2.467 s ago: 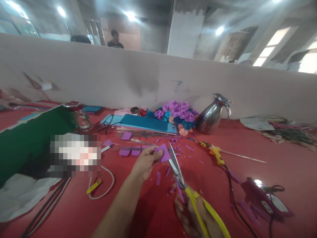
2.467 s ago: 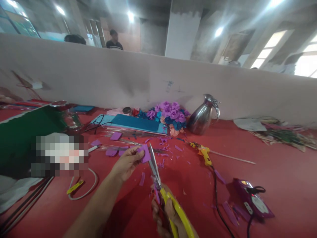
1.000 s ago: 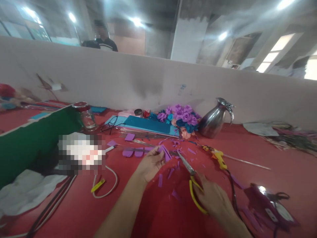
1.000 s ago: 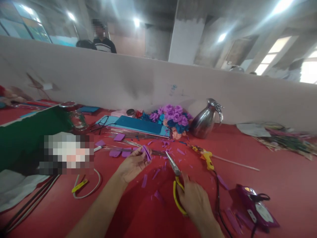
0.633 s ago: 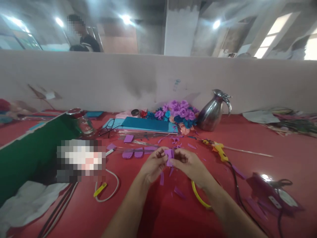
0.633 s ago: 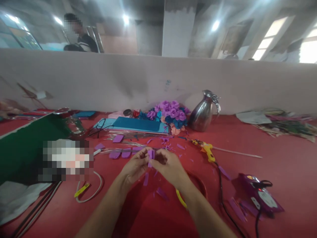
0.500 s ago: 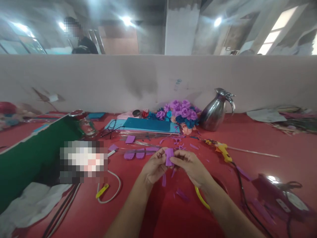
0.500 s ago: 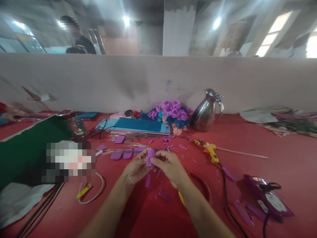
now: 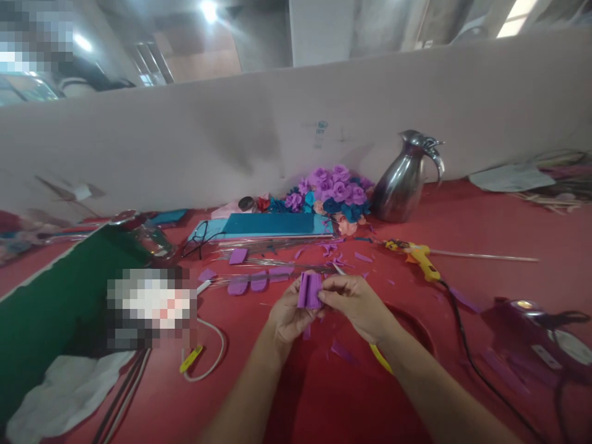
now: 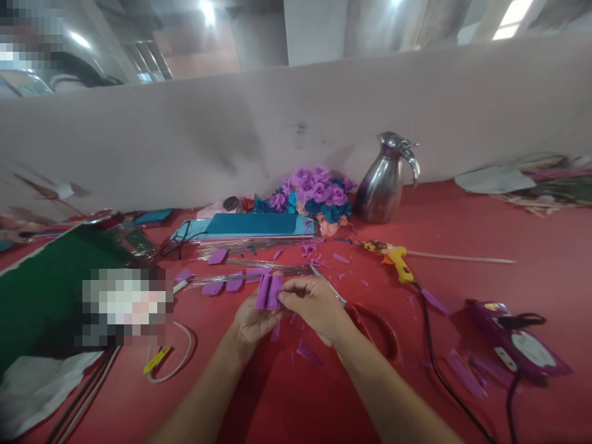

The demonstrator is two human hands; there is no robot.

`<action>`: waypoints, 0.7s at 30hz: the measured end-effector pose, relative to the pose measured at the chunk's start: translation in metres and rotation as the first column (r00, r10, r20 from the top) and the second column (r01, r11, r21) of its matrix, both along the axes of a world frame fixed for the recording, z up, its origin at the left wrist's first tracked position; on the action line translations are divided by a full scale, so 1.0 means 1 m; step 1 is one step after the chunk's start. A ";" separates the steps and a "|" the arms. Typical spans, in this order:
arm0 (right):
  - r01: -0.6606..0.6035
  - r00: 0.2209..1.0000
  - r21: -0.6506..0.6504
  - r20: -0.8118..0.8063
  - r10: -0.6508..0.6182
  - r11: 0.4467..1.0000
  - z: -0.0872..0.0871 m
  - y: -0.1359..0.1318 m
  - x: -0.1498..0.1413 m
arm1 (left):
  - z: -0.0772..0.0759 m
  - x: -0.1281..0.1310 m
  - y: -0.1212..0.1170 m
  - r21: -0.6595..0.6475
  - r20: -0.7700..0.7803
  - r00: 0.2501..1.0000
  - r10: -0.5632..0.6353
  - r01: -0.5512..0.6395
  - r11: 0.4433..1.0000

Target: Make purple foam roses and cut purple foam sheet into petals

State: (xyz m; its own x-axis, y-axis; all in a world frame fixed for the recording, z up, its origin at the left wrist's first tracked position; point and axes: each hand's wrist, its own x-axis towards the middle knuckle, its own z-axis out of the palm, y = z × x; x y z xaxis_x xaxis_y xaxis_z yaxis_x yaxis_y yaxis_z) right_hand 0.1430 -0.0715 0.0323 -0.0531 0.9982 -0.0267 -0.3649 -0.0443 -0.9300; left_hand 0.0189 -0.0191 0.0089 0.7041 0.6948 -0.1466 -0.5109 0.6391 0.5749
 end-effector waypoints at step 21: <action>0.272 0.928 0.142 0.223 -0.299 0.952 -0.004 -0.002 0.002 | -0.005 0.002 0.006 0.118 -0.077 0.938 0.338 -0.329 0.937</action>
